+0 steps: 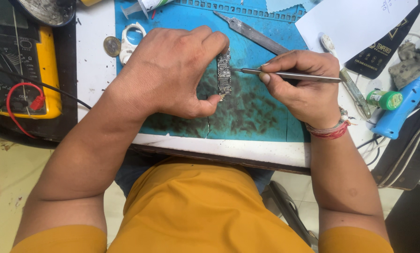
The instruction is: The person uses a hot air gun to heat a small circuit board while holding it with tweezers. They then apply a liquid from a syringe onto the board and use a green soldering iron to work on specific points. The person also uses a metal blade to scrape or clean the surface of the board.
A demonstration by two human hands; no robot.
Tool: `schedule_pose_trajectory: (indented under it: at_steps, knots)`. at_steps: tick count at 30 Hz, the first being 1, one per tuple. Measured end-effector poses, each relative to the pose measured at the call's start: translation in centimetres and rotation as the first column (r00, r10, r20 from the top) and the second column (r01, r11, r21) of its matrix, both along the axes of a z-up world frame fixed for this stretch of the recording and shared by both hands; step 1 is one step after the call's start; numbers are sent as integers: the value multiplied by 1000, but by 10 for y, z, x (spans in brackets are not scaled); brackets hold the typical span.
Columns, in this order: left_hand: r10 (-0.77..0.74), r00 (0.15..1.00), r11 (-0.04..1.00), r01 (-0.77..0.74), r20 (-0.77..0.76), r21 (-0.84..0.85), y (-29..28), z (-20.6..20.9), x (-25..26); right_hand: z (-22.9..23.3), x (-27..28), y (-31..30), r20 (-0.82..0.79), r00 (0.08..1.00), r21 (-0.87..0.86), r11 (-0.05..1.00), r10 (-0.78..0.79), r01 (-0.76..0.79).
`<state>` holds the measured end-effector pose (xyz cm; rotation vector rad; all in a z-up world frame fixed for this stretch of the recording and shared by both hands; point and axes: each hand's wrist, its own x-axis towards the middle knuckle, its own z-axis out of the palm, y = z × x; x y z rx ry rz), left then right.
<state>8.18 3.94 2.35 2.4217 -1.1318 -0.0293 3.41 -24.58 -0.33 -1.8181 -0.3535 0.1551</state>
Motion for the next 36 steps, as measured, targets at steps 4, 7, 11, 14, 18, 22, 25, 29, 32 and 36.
schedule_pose_trajectory:
  at_steps: [4, 7, 11, 14, 18, 22, 25, 29, 32, 36]
  knots:
    - [-1, 1000, 1000, 1, 2, -7, 1, 0, 0, -1, 0, -1, 4, 1000, 3, 1000, 6, -6]
    - [-3, 1000, 1000, 3, -1, -11, 0, 0, 0, -1, 0, -2, 16, 1000, 3, 1000, 20, -20]
    - [-3, 1000, 1000, 3, -9, -15, 1, 2, 0, 1, -3, -3, -12, 998, -30, 998, -59, 59]
    - [-7, 1000, 999, 7, -1, -32, 1, 3, 0, 4, -2, -4, 93, 956, -36, 959, -278, 282]
    - [-21, 1000, 998, 21, 6, -54, 3, 4, 0, 13, 1, -7, 498, 823, -81, 931, -272, 357]
    - [-30, 1000, 997, 30, 10, -77, 4, 4, -1, 15, 8, -13, 639, 708, -363, 695, -300, 621]
    - [-33, 999, 996, 36, 34, -86, 3, 5, -3, 22, 5, -18, 692, 683, -442, 610, -235, 658]
    - [-34, 998, 996, 37, 47, -79, 3, 5, -4, 23, -9, -27, 624, 732, -561, 495, -273, 663]
    - [-32, 999, 996, 35, 29, -81, 2, 6, -6, 3, -19, -55, 812, 560, -387, 567, -163, 727]
    - [-27, 1000, 999, 26, -16, -39, 5, 9, -5, -14, -46, -138, 445, 274, 342, 444, -853, 828]
